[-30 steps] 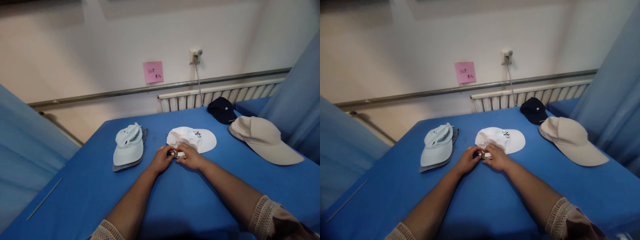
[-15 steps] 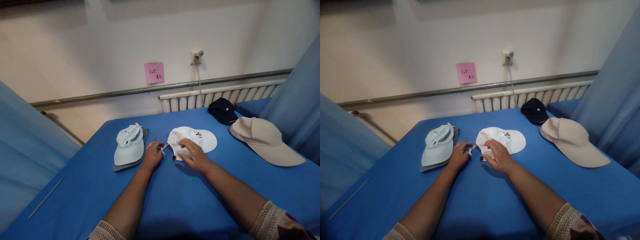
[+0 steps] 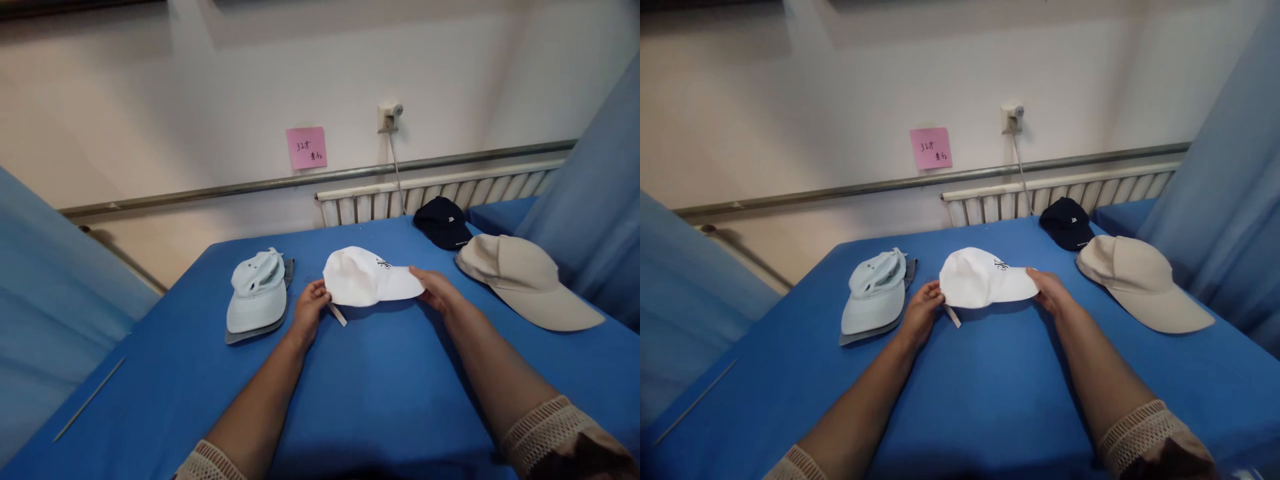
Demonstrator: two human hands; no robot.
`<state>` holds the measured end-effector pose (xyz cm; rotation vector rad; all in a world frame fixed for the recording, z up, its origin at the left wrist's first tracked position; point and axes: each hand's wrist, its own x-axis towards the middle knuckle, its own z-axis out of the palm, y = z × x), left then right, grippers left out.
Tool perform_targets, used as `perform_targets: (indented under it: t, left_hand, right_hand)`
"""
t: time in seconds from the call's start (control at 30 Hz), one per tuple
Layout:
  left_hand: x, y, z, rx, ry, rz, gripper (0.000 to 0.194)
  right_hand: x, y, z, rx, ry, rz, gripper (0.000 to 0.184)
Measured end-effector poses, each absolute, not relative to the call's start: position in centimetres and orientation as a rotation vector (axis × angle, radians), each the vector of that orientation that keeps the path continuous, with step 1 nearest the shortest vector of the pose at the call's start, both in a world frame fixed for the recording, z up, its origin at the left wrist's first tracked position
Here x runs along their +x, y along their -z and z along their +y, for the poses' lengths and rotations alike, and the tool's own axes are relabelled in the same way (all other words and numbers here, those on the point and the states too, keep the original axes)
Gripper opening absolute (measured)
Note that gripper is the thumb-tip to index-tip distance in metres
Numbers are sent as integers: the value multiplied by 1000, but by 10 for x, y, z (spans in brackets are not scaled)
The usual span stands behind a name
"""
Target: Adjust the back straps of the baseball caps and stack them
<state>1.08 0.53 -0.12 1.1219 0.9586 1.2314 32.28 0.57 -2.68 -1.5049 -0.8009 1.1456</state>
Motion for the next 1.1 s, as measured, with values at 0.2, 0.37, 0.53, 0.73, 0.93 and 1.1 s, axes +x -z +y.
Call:
perform_targets:
  t: [0.2,0.37,0.53,0.73,0.93,1.1]
  left_hand:
    - [-11,-12,17,498,-1305,666,22]
    - [5,-9,3,470,-1176,842,12]
    - [38,-1,-23,778,-1017,859,34]
    - [45,-1,-26,844,-1224,950,41]
    - [-23,-60,1,860,-1571,1029,22]
    - [-94,-86,-3,770,-1681,1255,7]
  right_hand:
    - [295,16,1,-879,-1683,-219,24]
    - [267,14,-4,-638,-1588,-135,39]
    - [223,16,-25,-608,-1640,-335,49]
    - [194,18,-45,-696,-1805,-569,35]
    - [202,18,-46,-756,-1924,-751,32]
    - [202,18,-46,-785,-1923,-807,31]
